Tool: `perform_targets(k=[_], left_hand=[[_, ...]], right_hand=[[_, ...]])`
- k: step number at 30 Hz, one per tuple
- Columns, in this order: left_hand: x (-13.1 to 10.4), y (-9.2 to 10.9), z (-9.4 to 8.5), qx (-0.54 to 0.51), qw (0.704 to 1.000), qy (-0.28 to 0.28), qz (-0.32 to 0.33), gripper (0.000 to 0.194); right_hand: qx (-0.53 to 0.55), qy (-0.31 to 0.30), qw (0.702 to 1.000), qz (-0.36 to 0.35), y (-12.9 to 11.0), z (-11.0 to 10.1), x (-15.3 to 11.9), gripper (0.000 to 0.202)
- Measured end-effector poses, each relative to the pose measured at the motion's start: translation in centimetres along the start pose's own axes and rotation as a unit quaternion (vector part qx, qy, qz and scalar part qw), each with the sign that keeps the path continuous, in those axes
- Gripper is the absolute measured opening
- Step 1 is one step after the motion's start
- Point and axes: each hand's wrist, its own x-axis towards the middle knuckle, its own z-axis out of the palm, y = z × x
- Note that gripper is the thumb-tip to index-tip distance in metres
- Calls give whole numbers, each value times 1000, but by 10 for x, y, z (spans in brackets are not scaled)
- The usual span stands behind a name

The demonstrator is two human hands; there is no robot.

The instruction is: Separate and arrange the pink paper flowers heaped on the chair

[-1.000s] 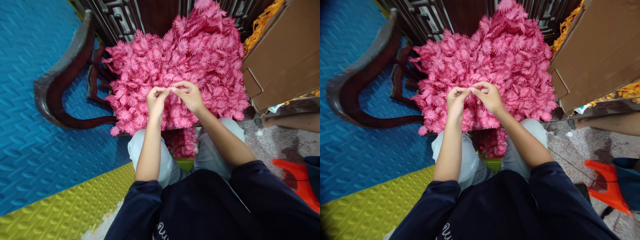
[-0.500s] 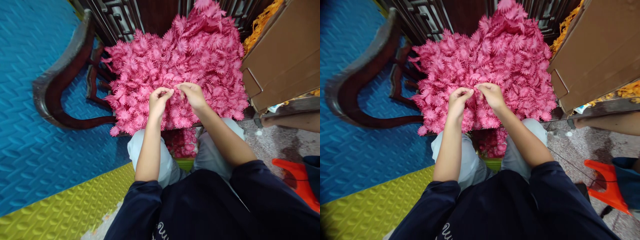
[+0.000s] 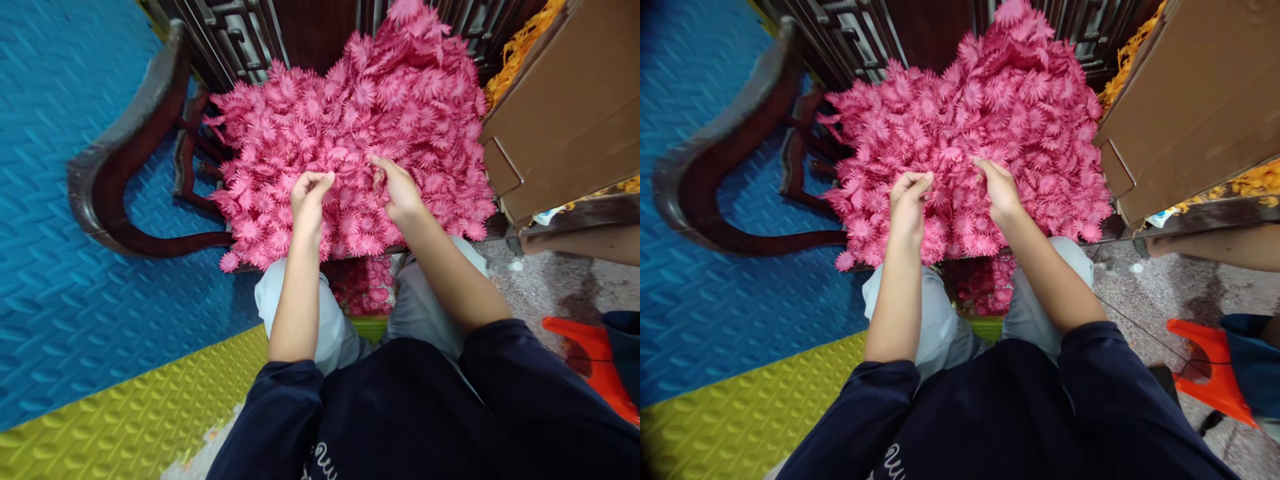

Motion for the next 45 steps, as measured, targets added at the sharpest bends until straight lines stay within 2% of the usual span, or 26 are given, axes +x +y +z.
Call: perform_targets(k=[2,6,10,13,17,21,28,33,35,40,45], left_hand=[[-3,1,3,5,1000,-6,-7,20],[-7,3,7,33,999,1,-11,19],[-6,1,6,45,999,24,0,17],[-4,-2,5,58,998,36,17,14],[-4,-3,6,59,998,17,17,16],[-5,-1,6,53,999,-8,3,17],[-5,-8,4,101,993,-46,26,17],[-6,-6,6,108,993,-56,10,18],[-8,-4,8,78,996,-50,-2,18],[-11,0,15,12,1000,-15,18,21],[-9,0,17,19,999,-1,-26,27]], right_hand=[[4,-14,1000,18,-3,10,-10,37],[-25,-84,996,30,-6,21,-21,30],[-34,-72,997,-19,-4,21,-20,36],[-45,-89,994,-54,-4,21,-19,34],[-40,-132,988,-73,-4,23,-20,29],[-31,-146,986,-79,-4,23,-20,28],[-63,-128,986,-86,-3,23,-22,30],[-47,-70,994,-74,-5,25,-23,17],[-31,-51,997,-51,-8,24,-24,16],[1,-28,999,-27,-13,25,-28,26],[-13,-41,999,19,-10,26,-29,34]])
